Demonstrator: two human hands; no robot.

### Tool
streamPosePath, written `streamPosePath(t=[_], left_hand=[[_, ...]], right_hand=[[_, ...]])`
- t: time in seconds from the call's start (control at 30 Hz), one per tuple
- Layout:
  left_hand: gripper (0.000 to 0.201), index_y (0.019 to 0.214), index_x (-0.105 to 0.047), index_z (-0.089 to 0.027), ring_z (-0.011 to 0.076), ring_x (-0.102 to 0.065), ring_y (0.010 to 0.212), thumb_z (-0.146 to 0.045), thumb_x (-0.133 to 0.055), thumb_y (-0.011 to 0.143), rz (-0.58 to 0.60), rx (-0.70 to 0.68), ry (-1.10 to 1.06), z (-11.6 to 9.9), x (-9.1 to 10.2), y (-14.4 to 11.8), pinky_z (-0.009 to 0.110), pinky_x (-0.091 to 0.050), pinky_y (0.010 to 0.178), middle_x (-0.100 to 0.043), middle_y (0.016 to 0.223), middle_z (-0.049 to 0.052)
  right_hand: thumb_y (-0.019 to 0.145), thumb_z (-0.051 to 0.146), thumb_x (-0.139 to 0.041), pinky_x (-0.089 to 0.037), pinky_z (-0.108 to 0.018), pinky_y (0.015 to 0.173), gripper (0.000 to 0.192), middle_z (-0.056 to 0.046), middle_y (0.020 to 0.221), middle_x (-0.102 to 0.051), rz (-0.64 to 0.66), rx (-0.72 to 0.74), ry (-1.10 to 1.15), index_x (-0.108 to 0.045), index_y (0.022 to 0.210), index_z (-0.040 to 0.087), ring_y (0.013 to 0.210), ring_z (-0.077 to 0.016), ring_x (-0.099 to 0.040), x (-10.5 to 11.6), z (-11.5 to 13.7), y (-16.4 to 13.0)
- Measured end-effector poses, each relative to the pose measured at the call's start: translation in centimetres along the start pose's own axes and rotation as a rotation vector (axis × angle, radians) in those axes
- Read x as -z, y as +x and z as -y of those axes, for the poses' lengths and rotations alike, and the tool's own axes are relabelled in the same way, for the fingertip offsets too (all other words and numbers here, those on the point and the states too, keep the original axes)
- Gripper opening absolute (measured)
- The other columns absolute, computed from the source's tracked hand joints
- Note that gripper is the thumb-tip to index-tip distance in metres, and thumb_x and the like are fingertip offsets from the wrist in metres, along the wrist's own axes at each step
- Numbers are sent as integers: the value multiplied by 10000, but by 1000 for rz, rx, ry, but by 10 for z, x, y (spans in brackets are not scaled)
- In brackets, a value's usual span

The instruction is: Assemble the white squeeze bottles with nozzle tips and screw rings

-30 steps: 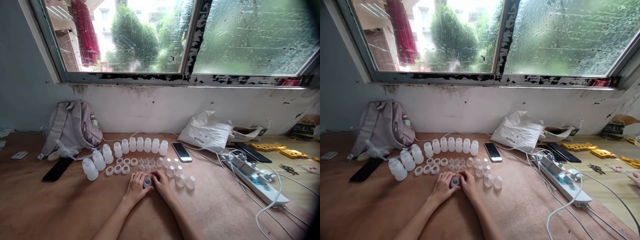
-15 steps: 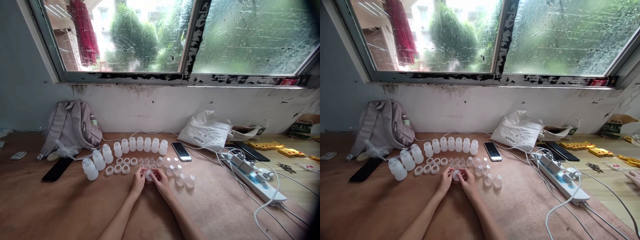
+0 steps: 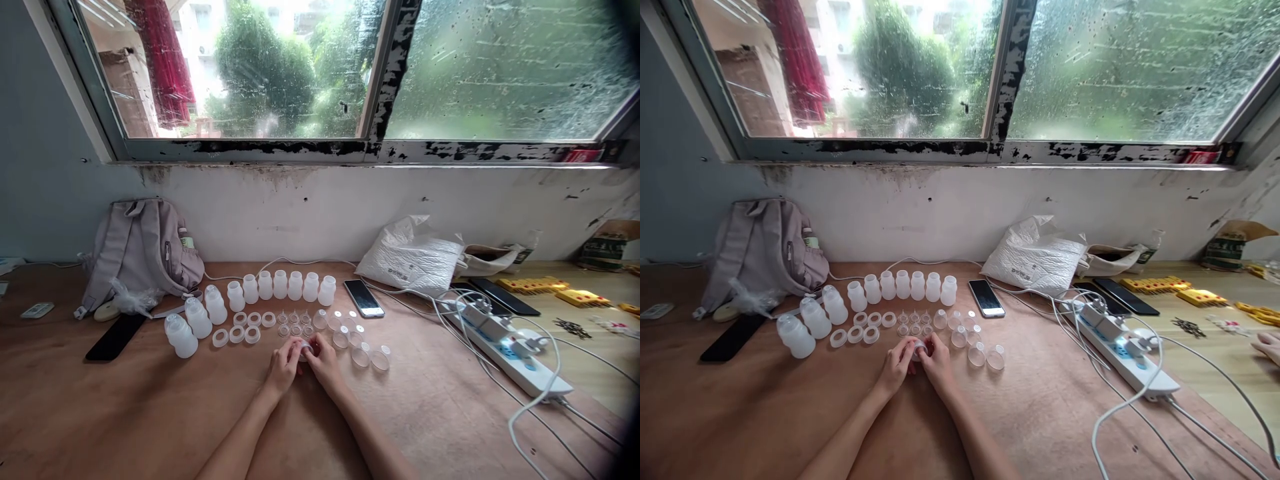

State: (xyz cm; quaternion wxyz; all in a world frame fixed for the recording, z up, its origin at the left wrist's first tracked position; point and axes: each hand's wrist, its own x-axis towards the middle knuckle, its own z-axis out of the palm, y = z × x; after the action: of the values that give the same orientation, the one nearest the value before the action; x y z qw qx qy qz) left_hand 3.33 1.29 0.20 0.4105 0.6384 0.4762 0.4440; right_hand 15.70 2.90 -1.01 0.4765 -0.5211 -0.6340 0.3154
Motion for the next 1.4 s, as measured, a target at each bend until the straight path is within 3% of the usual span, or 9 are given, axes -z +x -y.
streamPosePath(t=[0.37,0.57,0.73,0.9,1.0,1.13,1.23,1.4], left_hand=[[261,1013,-497,-210,105,-538,446,-198,-351,797,79,-47,133,3,2,0,230,-440,541,-625,688,-22],[314,1075,-487,-218,124,-572,525,-180,-346,796,95,-86,190,-3,4,-3,243,-457,591,-649,751,-4],[256,1014,-508,-216,123,-583,551,-230,-356,810,37,-65,183,-2,1,-3,226,-457,559,-647,788,6],[217,928,-501,-190,87,-484,359,-280,-355,794,-49,102,-65,12,2,8,192,-377,381,-585,599,-27],[258,959,-461,-178,85,-479,336,-322,-322,796,-65,178,-169,17,7,13,174,-318,321,-565,578,-29],[347,935,-473,-167,87,-481,332,-431,-290,804,4,173,-240,14,13,12,174,-294,304,-543,568,-23],[432,894,-480,-156,66,-435,306,-526,-279,800,21,150,-259,10,15,9,163,-245,295,-519,550,-27],[413,780,-458,-162,24,-314,281,-572,-426,740,-8,128,-228,10,14,10,152,-203,305,-446,486,-72]], right_hand=[[671,198,-476,-379,-208,478,103,49,594,-437,-12,-13,24,-374,666,205,507,-97,-437,-2,-4,2],[661,189,-464,-349,-214,475,89,50,566,-446,-65,10,-80,-377,653,207,499,-102,-425,-5,-5,3],[664,212,-489,-385,-219,493,85,42,575,-471,-57,-2,-59,-406,651,200,511,-107,-461,-4,-3,3],[782,343,-445,-388,-195,402,204,-8,734,-540,121,-34,155,-483,903,183,505,-102,-501,1,8,0],[820,382,-394,-360,-191,352,315,-23,760,-530,111,-54,171,-483,1048,182,469,-94,-478,2,10,-2],[795,354,-467,-434,-225,487,227,-30,781,-514,101,86,51,-597,860,180,563,-109,-495,2,10,-2],[808,353,-454,-410,-228,498,256,-13,669,-499,121,129,2,-565,664,173,557,-118,-471,1,12,-3],[826,392,-412,-378,-230,520,306,4,588,-499,179,104,-23,-532,641,179,546,-124,-457,2,18,-5]])
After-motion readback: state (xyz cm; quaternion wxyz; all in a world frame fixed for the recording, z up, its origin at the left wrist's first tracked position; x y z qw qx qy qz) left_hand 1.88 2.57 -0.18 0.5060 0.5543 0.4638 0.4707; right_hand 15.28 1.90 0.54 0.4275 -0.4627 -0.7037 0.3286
